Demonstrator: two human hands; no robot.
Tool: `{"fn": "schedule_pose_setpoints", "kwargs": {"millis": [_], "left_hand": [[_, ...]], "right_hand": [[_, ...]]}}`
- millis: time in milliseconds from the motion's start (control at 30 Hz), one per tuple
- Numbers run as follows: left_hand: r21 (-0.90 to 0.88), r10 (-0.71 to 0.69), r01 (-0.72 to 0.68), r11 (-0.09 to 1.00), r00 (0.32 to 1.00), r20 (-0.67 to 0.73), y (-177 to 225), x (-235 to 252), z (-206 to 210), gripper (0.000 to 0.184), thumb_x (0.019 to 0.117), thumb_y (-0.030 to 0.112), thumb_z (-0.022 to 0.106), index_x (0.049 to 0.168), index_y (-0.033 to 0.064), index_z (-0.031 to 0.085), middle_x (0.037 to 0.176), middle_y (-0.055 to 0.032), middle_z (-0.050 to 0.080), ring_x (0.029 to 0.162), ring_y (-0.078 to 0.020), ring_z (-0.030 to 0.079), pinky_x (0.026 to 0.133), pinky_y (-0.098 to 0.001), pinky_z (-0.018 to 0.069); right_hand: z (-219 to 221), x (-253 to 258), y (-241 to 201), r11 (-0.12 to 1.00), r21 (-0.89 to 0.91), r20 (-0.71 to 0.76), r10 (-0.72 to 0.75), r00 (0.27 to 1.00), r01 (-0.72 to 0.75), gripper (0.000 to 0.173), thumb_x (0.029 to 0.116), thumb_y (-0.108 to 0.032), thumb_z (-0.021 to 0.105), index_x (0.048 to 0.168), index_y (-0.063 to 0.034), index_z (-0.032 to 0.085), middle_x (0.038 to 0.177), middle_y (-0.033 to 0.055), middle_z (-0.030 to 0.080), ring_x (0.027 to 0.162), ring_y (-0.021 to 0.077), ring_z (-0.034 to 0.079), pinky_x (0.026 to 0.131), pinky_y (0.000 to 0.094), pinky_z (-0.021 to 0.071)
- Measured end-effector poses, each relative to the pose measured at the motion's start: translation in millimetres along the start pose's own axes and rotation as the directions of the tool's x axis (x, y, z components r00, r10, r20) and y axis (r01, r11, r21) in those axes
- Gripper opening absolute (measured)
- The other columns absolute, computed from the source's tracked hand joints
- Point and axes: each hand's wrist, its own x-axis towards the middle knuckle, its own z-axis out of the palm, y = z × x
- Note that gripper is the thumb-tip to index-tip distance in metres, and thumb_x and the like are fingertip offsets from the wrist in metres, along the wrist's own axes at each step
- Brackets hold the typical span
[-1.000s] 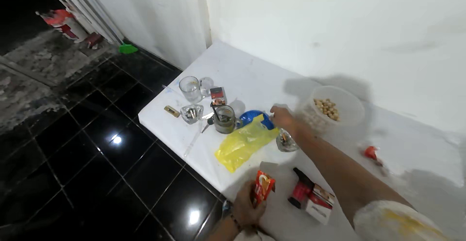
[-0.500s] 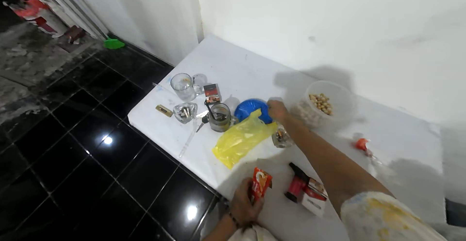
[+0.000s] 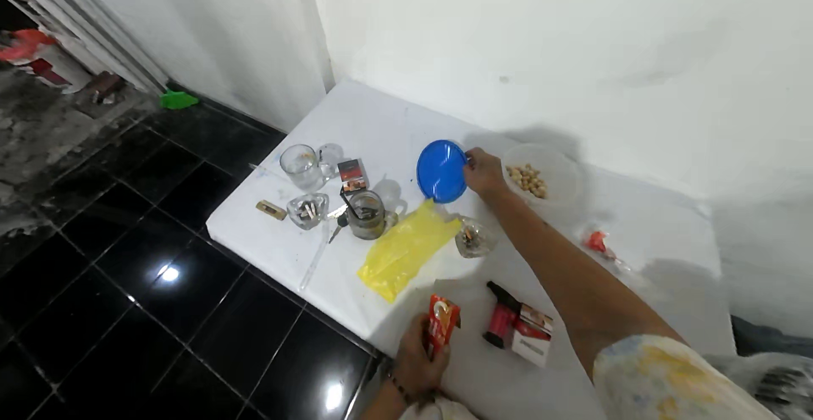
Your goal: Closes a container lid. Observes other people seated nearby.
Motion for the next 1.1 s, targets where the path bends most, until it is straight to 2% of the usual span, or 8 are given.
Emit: {"fn": "schedule_pose_setpoints", "kwargs": {"millis": [133,267,367,467,700,867,967,1100], "left_hand": [[0.023,0.046,-0.045,0.999,0.998,-0.039,-5,0,4,0.058,0.0833,0.018,0.071,0.127,-0.0169,0.053,0.097,-0.0225,0.071,0.081,-0.0219,0.072,0.075,-0.0356,0.0602],[0.055,0.073,-0.071,0.996,0.996,-0.045,-7,-1,4,0.058,0.0834,0.018,0.070,0.126,-0.0170,0.053,0.096,-0.0217,0.071,0.078,-0.0207,0.071,0.072,-0.0343,0.0604],[0.080,0.078,-0.074,0.994,0.996,-0.047,-6,0,3,0.057,0.0830,0.018,0.071,0.125,-0.0174,0.054,0.097,-0.0233,0.071,0.079,-0.0235,0.072,0.074,-0.0368,0.0605],[0.073,0.053,-0.050,0.996,0.998,-0.035,-3,0,2,0.058,0.0838,0.020,0.070,0.125,-0.0170,0.054,0.097,-0.0228,0.070,0.080,-0.0231,0.071,0.075,-0.0372,0.0603],[0.074,0.073,-0.069,0.995,0.996,-0.050,-8,0,4,0.058,0.0836,0.020,0.070,0.126,-0.0173,0.054,0.096,-0.0228,0.071,0.080,-0.0238,0.072,0.074,-0.0379,0.0608],[0.058,0.032,-0.030,0.998,0.999,-0.030,-3,-1,2,0.058,0.0833,0.017,0.070,0.127,-0.0169,0.053,0.098,-0.0231,0.071,0.082,-0.0248,0.072,0.075,-0.0394,0.0607],[0.076,0.029,-0.027,0.997,0.999,-0.034,-3,-1,2,0.058,0.0831,0.017,0.069,0.127,-0.0172,0.053,0.097,-0.0230,0.071,0.081,-0.0254,0.073,0.075,-0.0395,0.0607],[0.088,0.077,-0.072,0.993,0.995,-0.057,-9,-1,5,0.059,0.0834,0.021,0.069,0.125,-0.0176,0.054,0.095,-0.0223,0.071,0.079,-0.0231,0.072,0.073,-0.0368,0.0608]], "right_hand": [[-1,-3,8,0.922,-0.118,-0.160,-0.385,0.909,0.370,0.025,0.0960,0.006,0.053,0.117,0.0141,0.064,0.115,0.0316,0.066,0.103,0.0447,0.068,0.091,0.0546,0.0552],[-11,-6,14,0.725,-0.390,-0.090,-0.643,0.760,0.568,0.019,0.0973,0.007,0.052,0.112,0.0117,0.063,0.105,0.0307,0.065,0.084,0.0454,0.070,0.070,0.0530,0.0595],[-44,-10,18,0.752,-0.458,-0.284,-0.629,0.724,0.474,0.020,0.0984,0.005,0.051,0.112,0.0133,0.064,0.103,0.0321,0.065,0.082,0.0461,0.070,0.068,0.0528,0.0590],[-75,-22,34,0.765,-0.538,-0.346,-0.584,0.734,0.355,0.021,0.0987,0.004,0.051,0.113,0.0145,0.062,0.104,0.0340,0.063,0.087,0.0493,0.068,0.072,0.0556,0.0579],[-83,-50,85,0.727,-0.625,-0.256,-0.533,0.806,0.283,0.012,0.0935,0.013,0.056,0.104,0.0165,0.062,0.098,0.0351,0.063,0.089,0.0525,0.068,0.073,0.0597,0.0570],[-68,-62,93,0.767,-0.582,-0.194,-0.453,0.870,0.269,0.015,0.0922,0.013,0.060,0.106,0.0162,0.064,0.102,0.0356,0.063,0.092,0.0530,0.067,0.077,0.0614,0.0565],[-64,-67,96,0.787,-0.555,-0.165,-0.423,0.891,0.271,0.017,0.0935,0.014,0.057,0.109,0.0154,0.064,0.114,0.0363,0.063,0.103,0.0539,0.065,0.087,0.0620,0.0545],[-61,-75,96,0.795,-0.537,-0.158,-0.425,0.891,0.284,0.018,0.0932,0.016,0.056,0.109,0.0133,0.065,0.110,0.0328,0.066,0.106,0.0506,0.066,0.090,0.0602,0.0542]]}}
